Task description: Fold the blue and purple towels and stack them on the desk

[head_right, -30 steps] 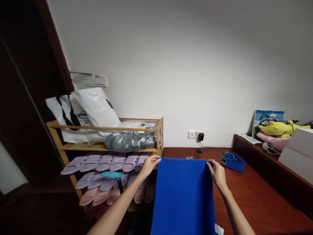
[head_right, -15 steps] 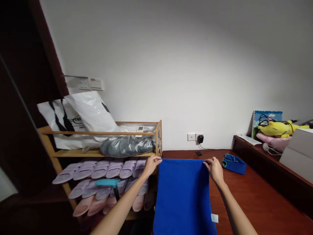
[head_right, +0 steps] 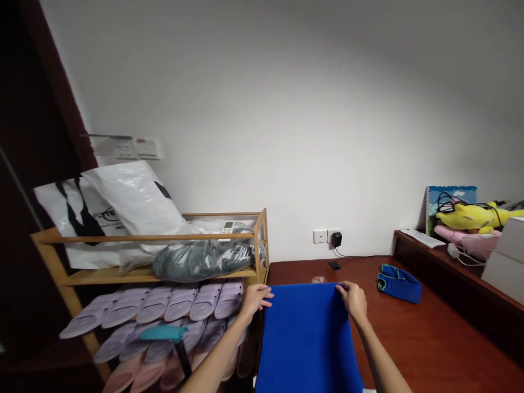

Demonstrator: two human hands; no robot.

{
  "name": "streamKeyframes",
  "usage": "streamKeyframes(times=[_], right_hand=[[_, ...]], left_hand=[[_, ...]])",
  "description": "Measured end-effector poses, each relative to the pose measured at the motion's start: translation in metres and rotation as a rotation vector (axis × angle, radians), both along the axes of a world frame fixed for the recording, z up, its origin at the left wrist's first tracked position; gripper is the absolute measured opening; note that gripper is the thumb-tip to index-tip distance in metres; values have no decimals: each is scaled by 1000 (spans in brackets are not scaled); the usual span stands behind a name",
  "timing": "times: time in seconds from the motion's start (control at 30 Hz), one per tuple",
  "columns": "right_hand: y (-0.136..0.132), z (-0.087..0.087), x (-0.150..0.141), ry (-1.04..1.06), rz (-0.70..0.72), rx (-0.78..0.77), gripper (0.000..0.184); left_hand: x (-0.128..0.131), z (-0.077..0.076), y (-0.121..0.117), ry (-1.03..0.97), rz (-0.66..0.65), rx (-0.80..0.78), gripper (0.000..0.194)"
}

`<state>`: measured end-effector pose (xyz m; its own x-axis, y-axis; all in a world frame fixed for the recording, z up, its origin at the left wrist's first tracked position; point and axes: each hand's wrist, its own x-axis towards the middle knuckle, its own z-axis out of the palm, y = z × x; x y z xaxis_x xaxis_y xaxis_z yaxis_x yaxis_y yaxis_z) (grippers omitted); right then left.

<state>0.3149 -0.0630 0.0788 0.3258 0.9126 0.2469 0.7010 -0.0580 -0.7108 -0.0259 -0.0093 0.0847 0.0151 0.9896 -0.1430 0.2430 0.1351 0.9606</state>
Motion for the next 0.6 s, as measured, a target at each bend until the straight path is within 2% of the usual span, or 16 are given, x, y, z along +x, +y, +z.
streamKeyframes(times=[0.13, 0.23, 0.43, 0.53, 0.6], right_hand=[[1, -50, -7, 125, 21, -29, 42], [4, -76, -6, 185, 10, -25, 46], [27, -93, -7, 200, 19, -44, 55], [32, -105, -23, 169, 46, -88, 65], [28, -116, -37, 140, 70, -122, 72]], left_hand=[[0, -32, -3, -58, -26, -81, 34], [-6, -48, -2, -110, -62, -104, 37], [-10, -57, 14, -115, -112, -42, 53], [6, -64, 13, -35, -120, 18, 64], [21, -73, 5, 47, -135, 83, 70]])
